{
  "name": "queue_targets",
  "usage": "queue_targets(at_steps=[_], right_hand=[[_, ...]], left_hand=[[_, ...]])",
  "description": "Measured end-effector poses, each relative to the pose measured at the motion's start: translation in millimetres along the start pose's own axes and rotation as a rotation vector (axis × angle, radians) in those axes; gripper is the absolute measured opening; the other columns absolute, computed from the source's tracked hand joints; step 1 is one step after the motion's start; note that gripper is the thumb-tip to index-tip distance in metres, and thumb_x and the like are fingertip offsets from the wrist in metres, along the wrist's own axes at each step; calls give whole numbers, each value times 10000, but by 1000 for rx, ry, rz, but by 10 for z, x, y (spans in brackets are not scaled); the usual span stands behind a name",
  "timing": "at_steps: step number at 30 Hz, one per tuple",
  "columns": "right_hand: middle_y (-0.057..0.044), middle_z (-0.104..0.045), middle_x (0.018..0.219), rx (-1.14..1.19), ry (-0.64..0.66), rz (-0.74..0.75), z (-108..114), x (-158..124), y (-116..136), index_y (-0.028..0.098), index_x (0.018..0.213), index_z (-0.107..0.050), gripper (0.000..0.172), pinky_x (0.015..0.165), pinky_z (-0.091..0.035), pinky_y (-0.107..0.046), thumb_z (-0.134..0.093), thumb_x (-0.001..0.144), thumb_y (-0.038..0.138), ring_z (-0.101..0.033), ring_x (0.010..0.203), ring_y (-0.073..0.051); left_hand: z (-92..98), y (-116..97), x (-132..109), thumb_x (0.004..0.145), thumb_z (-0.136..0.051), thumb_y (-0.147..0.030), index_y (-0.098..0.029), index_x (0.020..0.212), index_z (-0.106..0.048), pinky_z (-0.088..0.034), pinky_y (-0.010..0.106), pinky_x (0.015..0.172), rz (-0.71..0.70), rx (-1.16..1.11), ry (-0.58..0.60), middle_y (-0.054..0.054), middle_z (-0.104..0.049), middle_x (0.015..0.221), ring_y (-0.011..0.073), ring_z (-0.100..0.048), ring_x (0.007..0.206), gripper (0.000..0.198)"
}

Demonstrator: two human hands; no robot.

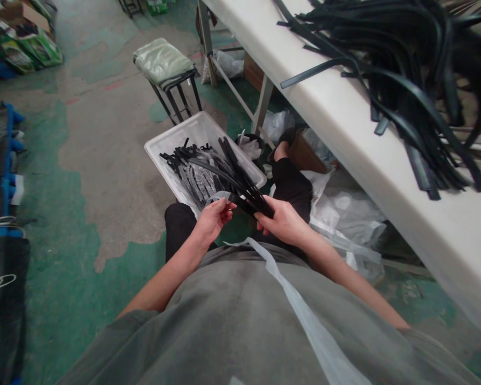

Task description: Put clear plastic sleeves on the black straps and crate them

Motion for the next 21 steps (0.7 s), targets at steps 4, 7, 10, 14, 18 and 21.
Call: queue_targets(at_steps=[4, 7, 10, 14, 18, 21], right_hand=[[48, -646, 588, -53, -11, -26, 15, -34, 1, 222, 1052, -629, 239, 456, -441, -216, -531, 835, 205, -606, 438, -127], [52, -629, 553, -118, -38, -38, 73, -193, -8, 235, 1022, -642, 203, 452, -420, -225, -548, 842, 246, -587, 425, -132], [41, -641, 567, -219, -48, -14, 95, -274, 31, 243, 1080, -654, 272, 474, -410, -230, -554, 828, 213, -590, 456, -139], [13, -667, 604, -291, -41, -25, -45, -72, 82, 232, 1207, -633, 387, 491, -418, -237, -558, 828, 204, -603, 490, -155], [1, -688, 670, -93, -12, -60, -212, 204, 19, 200, 1226, -599, 382, 500, -459, -228, -542, 849, 226, -616, 491, -137], [-12, -702, 743, 196, 92, -60, -214, 209, -68, 170, 1176, -599, 346, 493, -485, -209, -558, 836, 224, -623, 497, -112]], left_hand=[[99, -100, -8, 739, -751, -272, -157, 709, -622, -477, 178, 531, -14, -83, -91, 8, -675, 670, 70, -566, 523, 175], [176, -82, 6, 749, -741, -276, -145, 713, -629, -485, 189, 538, 28, -55, -96, 24, -677, 675, 80, -576, 531, 176], [148, 52, -11, 742, -745, -301, -133, 717, -652, -480, 189, 539, 68, 7, -60, 40, -684, 698, 80, -575, 533, 193], [-7, 276, -80, 711, -765, -355, -123, 712, -675, -464, 205, 543, 55, 58, 63, 53, -689, 720, 88, -568, 538, 249], [-49, 337, -99, 677, -788, -371, -113, 737, -698, -456, 218, 571, -2, 114, 118, 62, -692, 735, 101, -575, 576, 280], [31, 236, -54, 654, -800, -368, -121, 710, -692, -447, 212, 568, -55, 99, 63, 46, -684, 708, 95, -565, 575, 275]])
Point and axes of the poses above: each hand's wrist, its own x-axis towards the middle knuckle, its own z-axis out of the back of the hand, y = z × x, the point moved 1 cm from there along x, towards the middle knuckle
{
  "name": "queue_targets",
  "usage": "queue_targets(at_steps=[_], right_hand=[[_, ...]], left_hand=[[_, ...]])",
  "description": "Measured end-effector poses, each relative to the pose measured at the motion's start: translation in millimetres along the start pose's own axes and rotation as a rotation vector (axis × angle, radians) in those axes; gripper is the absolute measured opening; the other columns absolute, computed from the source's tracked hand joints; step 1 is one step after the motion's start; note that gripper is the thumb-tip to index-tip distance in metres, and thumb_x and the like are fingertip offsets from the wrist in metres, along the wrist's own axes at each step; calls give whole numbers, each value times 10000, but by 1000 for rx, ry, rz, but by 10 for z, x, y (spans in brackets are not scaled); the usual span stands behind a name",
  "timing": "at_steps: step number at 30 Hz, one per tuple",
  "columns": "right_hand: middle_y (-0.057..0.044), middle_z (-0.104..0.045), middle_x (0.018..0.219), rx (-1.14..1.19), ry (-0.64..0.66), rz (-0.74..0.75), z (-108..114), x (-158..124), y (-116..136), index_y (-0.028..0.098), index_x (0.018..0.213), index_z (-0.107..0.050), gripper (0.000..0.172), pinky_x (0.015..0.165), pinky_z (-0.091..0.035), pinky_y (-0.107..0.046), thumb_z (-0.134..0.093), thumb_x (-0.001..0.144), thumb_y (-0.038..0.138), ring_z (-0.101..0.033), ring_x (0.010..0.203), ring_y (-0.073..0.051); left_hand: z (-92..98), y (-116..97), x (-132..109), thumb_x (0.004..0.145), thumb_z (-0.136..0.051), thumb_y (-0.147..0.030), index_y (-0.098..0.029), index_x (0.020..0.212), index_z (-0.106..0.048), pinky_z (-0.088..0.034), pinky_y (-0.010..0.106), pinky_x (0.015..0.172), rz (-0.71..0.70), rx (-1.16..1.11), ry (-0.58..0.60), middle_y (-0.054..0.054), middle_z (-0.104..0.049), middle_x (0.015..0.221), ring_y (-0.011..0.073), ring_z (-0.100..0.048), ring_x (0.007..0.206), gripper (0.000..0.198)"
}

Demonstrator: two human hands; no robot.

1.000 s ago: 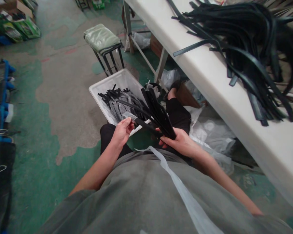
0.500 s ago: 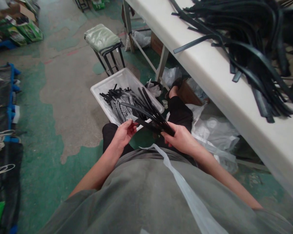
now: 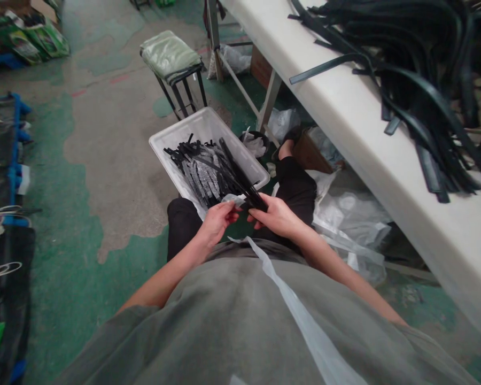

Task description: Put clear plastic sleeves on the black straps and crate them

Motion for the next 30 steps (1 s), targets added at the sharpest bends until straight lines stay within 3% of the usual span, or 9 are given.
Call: queue_targets(at_steps=[3, 12, 15, 18, 23, 27, 30], right_hand=[[1, -680, 696, 143, 56, 5, 57, -96, -53, 152, 1197, -588, 381, 457, -468, -188, -582, 825, 233, -596, 468, -95], [-1, -693, 753, 101, -97, 38, -33, 39, -14, 172, 1087, -611, 288, 425, -441, -176, -593, 813, 260, -567, 449, -77], [21, -666, 665, 69, -29, 64, -32, 14, 37, 165, 967, -617, 186, 417, -429, -172, -582, 792, 216, -546, 427, -74], [11, -692, 699, 88, 72, 72, -19, -39, 31, 155, 928, -617, 174, 402, -413, -164, -578, 761, 185, -532, 418, -66], [-40, -736, 819, 177, 65, 51, -8, -14, -26, 116, 980, -658, 277, 376, -396, -166, -573, 739, 223, -478, 390, -48], [-48, -740, 787, 213, 93, -18, 39, -80, 11, 105, 1015, -684, 342, 361, -367, -169, -586, 721, 248, -454, 365, -45], [-52, -741, 802, 234, 171, -101, 106, -262, -9, 111, 1027, -679, 352, 358, -354, -175, -613, 724, 278, -441, 361, -44]], left_hand=[[61, -93, 43, 645, -804, -366, -124, 686, -679, -429, 204, 545, -30, -3, -58, 38, -678, 687, 84, -547, 548, 275], [-85, -102, 26, 667, -804, -341, -107, 693, -656, -422, 208, 551, -34, -30, -28, 33, -652, 668, 77, -549, 537, 277], [-61, -96, 39, 658, -802, -349, -130, 702, -647, -435, 216, 566, -11, -76, -51, 11, -644, 653, 85, -556, 548, 272], [-45, -80, 50, 633, -803, -332, -145, 679, -634, -448, 223, 583, -15, -87, -84, -8, -628, 629, 91, -563, 554, 256], [-116, 11, 11, 676, -765, -343, -122, 700, -666, -461, 248, 599, -29, -18, 69, 17, -623, 609, 116, -575, 551, 243], [-90, 80, 71, 742, -718, -371, -132, 719, -654, -505, 270, 639, 45, -209, 58, 43, -657, 661, 144, -615, 598, 248], [83, -59, 301, 885, -533, -446, -121, 845, -658, -534, 286, 700, 88, -386, -36, 83, -690, 759, 164, -662, 688, 351]])
Point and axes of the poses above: each hand's wrist, its own x-axis towards the middle knuckle, its own z-axis out of the back of the hand, y = z × x, the point moved 1 cm from there along x, towards the middle knuckle
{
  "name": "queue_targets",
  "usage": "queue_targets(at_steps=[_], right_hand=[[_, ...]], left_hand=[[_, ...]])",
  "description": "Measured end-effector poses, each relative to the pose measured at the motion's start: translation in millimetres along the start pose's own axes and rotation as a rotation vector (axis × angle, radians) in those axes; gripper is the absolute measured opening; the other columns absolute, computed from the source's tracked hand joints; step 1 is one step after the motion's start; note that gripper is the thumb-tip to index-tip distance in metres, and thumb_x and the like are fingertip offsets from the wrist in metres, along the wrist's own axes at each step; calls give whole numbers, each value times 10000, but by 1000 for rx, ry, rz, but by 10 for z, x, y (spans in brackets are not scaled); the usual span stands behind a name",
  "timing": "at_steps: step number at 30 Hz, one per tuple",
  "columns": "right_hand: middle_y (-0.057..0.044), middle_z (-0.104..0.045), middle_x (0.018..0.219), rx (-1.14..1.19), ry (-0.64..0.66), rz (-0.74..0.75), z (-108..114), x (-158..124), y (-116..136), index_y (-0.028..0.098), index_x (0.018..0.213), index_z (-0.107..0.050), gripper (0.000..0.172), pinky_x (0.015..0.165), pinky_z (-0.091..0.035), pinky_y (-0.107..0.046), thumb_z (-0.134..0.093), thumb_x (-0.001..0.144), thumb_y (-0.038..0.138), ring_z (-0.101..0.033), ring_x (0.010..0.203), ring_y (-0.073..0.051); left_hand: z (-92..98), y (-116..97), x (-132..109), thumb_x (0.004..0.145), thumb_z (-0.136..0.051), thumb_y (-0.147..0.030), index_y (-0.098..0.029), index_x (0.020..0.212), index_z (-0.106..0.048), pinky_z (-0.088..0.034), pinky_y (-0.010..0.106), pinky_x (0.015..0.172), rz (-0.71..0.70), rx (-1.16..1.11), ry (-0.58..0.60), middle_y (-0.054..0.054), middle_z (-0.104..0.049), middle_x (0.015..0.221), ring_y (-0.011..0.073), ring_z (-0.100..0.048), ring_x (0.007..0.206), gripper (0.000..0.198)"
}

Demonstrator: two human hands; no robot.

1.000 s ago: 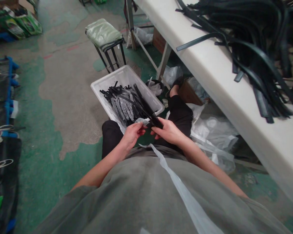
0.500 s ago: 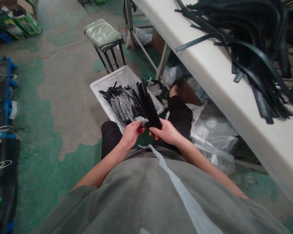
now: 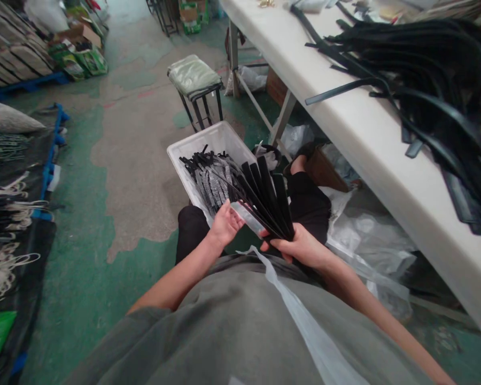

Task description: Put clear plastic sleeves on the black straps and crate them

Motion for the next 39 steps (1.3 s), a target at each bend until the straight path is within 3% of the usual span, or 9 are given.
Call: queue_targets(at_steps=[5, 8, 10, 14, 18, 23, 32, 36, 39], right_hand=[[-64, -721, 799, 2, 18, -146, 126, -316, -250, 117, 1044, -658, 400, 369, -333, -198, -632, 757, 394, -421, 381, -53], [-76, -705, 798, 20, -9, -192, 199, -340, -419, 132, 1057, -654, 448, 372, -304, -215, -632, 759, 465, -406, 385, -58], [-66, -685, 756, 59, -12, -189, 220, -276, -465, 142, 1058, -650, 476, 370, -278, -219, -638, 745, 500, -397, 377, -60], [-10, -623, 657, 217, -69, -82, 199, -77, -279, 153, 1221, -573, 587, 370, -264, -215, -625, 755, 506, -370, 361, -63], [21, -614, 635, 369, -120, 79, 189, 115, 89, 126, 1378, -434, 723, 382, -298, -217, -653, 740, 388, -350, 359, -58], [9, -647, 627, 489, -136, 200, 268, 264, 266, 110, 1243, -542, 598, 386, -333, -201, -687, 699, 311, -355, 356, -39], [29, -632, 579, 607, -136, 303, 325, 141, 178, 153, 984, -600, 303, 352, -303, -182, -675, 718, 277, -337, 326, -28], [15, -642, 578, 431, -173, 273, 185, 140, 187, 142, 903, -614, 231, 335, -302, -178, -665, 724, 279, -413, 337, -50], [18, -626, 566, 327, -160, 224, 16, 144, 178, 132, 863, -627, 213, 333, -308, -178, -651, 737, 303, -416, 340, -50]], left_hand=[[170, -965, 462, 976, -386, -378, -102, 880, -629, -521, 220, 689, -271, -166, -239, 70, -681, 732, 112, -652, 660, 380], [185, -1537, 519, 959, -453, -275, -142, 904, -615, -496, 181, 658, -490, -169, -310, 4, -653, 679, 68, -616, 592, 217], [155, -1705, 460, 918, -530, -240, -184, 974, -611, -486, 178, 654, -638, -97, -283, -25, -651, 697, 56, -603, 573, 113], [116, -1400, 292, 795, -691, -335, -218, 1091, -619, -479, 198, 639, -754, 263, -113, -23, -666, 748, 78, -597, 592, 327], [204, -730, 134, 774, -696, -389, -172, 1067, -666, -476, 209, 662, -611, 660, -2, 13, -677, 773, 97, -588, 625, 366], [294, -243, -2, 843, -592, -390, -167, 1052, -691, -488, 236, 690, -469, 1037, 149, 15, -661, 784, 116, -584, 666, 321], [363, -309, -82, 896, -468, -354, -172, 1151, -664, -503, 327, 799, -497, 1409, 215, 49, -683, 864, 165, -615, 745, 370], [121, -386, -233, 865, -544, -411, -172, 1320, -534, -448, 395, 976, -534, 1407, 450, 120, -635, 1237, 248, -602, 1086, 514], [-123, -222, -314, 828, -606, -392, -175, 1277, -549, -438, 421, 989, -683, 1502, 577, 124, -631, 1231, 270, -578, 1121, 502]])
Point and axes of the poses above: each hand's wrist, its own x-axis towards the middle knuckle, its own z-axis out of the back of the hand, y = z × x, the point moved 1 cm from there along x, towards the middle knuckle
